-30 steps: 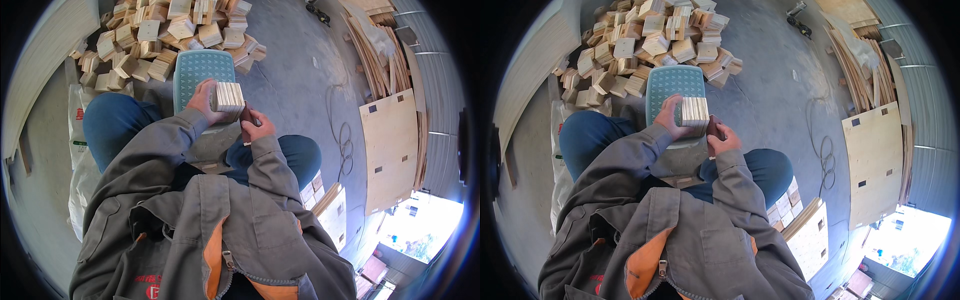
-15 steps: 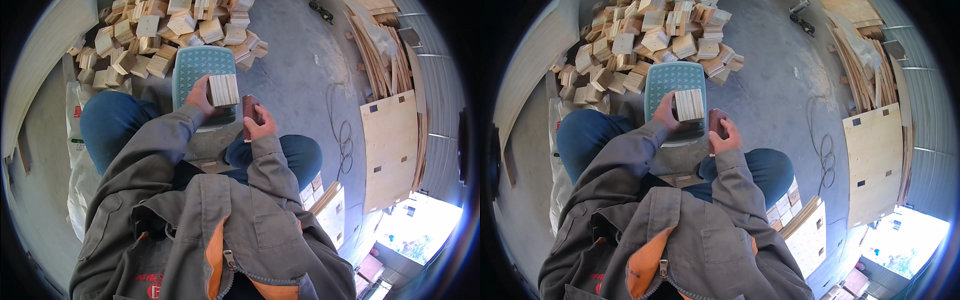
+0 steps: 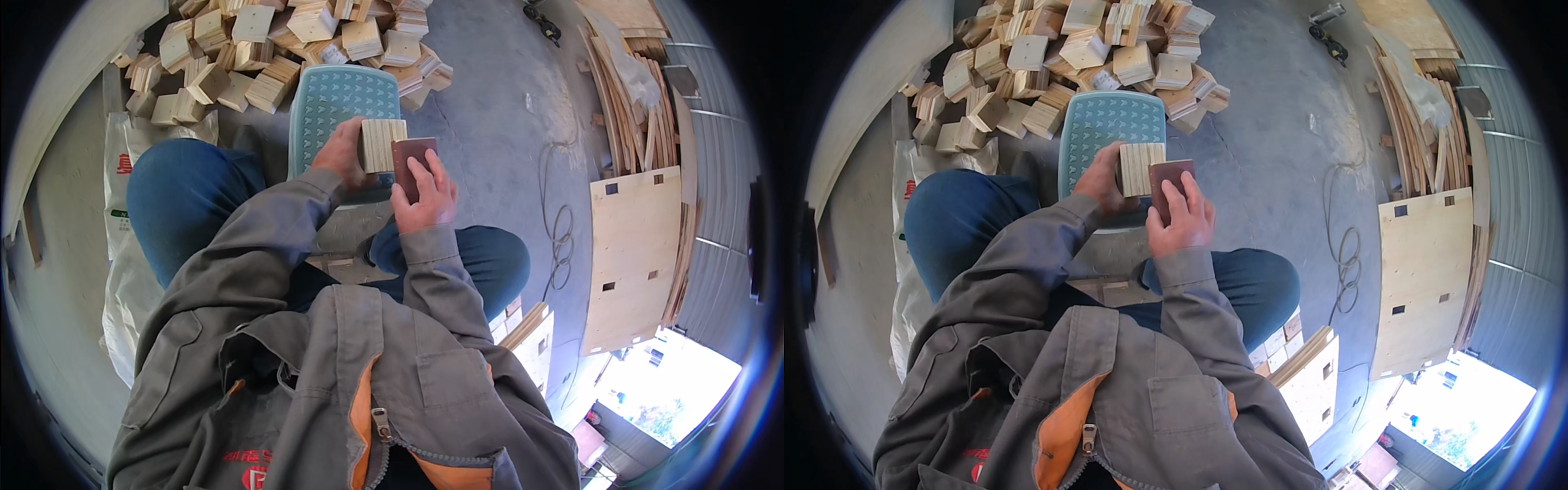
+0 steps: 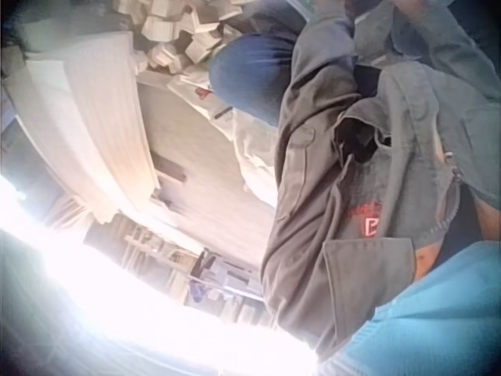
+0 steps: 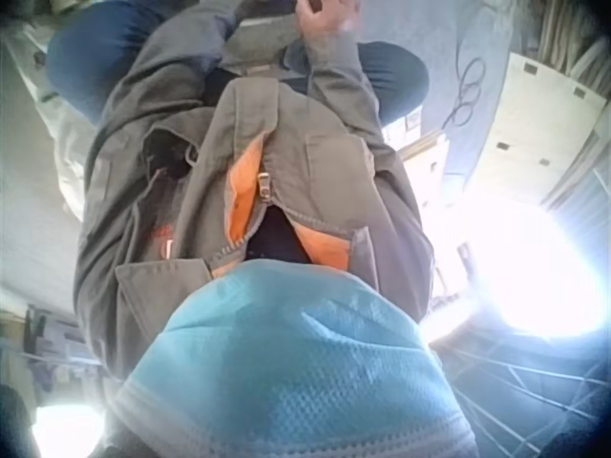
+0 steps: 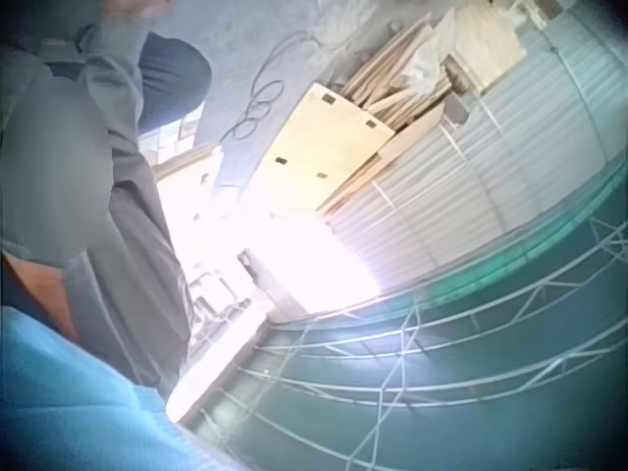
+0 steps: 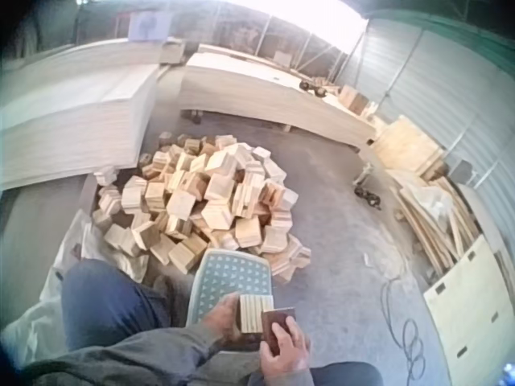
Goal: The person sits on a low stool and sands small rectangular wooden blocks one by one using a sanding block. They hold the block in one hand and rub the sanding block over its surfaces, then place the finished block onto a growing stack on the floor.
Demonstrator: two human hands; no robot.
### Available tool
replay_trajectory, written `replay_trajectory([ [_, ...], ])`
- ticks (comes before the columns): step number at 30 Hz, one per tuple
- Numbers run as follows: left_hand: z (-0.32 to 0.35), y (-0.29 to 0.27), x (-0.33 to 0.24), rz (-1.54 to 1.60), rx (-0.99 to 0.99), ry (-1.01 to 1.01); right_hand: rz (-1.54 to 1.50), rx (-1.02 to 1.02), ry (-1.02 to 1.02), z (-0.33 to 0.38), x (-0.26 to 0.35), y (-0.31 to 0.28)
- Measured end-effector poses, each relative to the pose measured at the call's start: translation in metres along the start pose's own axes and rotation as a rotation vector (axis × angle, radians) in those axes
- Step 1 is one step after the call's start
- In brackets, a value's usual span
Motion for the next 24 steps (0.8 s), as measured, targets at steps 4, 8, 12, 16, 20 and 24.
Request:
replay_trajectory([
  [4,0.000,0.001,0.000,0.037,-0.040,0.041,0.037,0.008,0.003,-0.033,0.001,0.017],
  [8,-0.001,0.003,0.006,0.025,0.008,-0.026,0.092,0.062,0.076,-0.076,-0.006,0.044],
  [12,-0.004,0.002,0.001,-0.007,-0.004,-0.033,0.128,0.156,0.179,-0.104,-0.011,0.063],
  [16,-0.005,0.004,0.002,-0.026,-0.022,0.013,0.121,0.113,0.124,-0.097,-0.013,0.061],
  [20,-0.003,0.002,0.004,-0.044,-0.036,0.002,0.074,0.068,0.020,-0.054,0.000,0.042],
  [24,-0.005,0.005,0.004,-0.047,-0.031,0.013,0.078,0.107,-0.013,-0.012,0.016,0.014],
])
Point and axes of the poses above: each hand's wrist, its own z-axis away from the middle knuckle, its own y-axis out of the palm, x = y × z, the point moved 9 cm from there along -z, towards the middle knuckle, and after that the axes turned 8 degrees about -x, right-handed, at the moved point
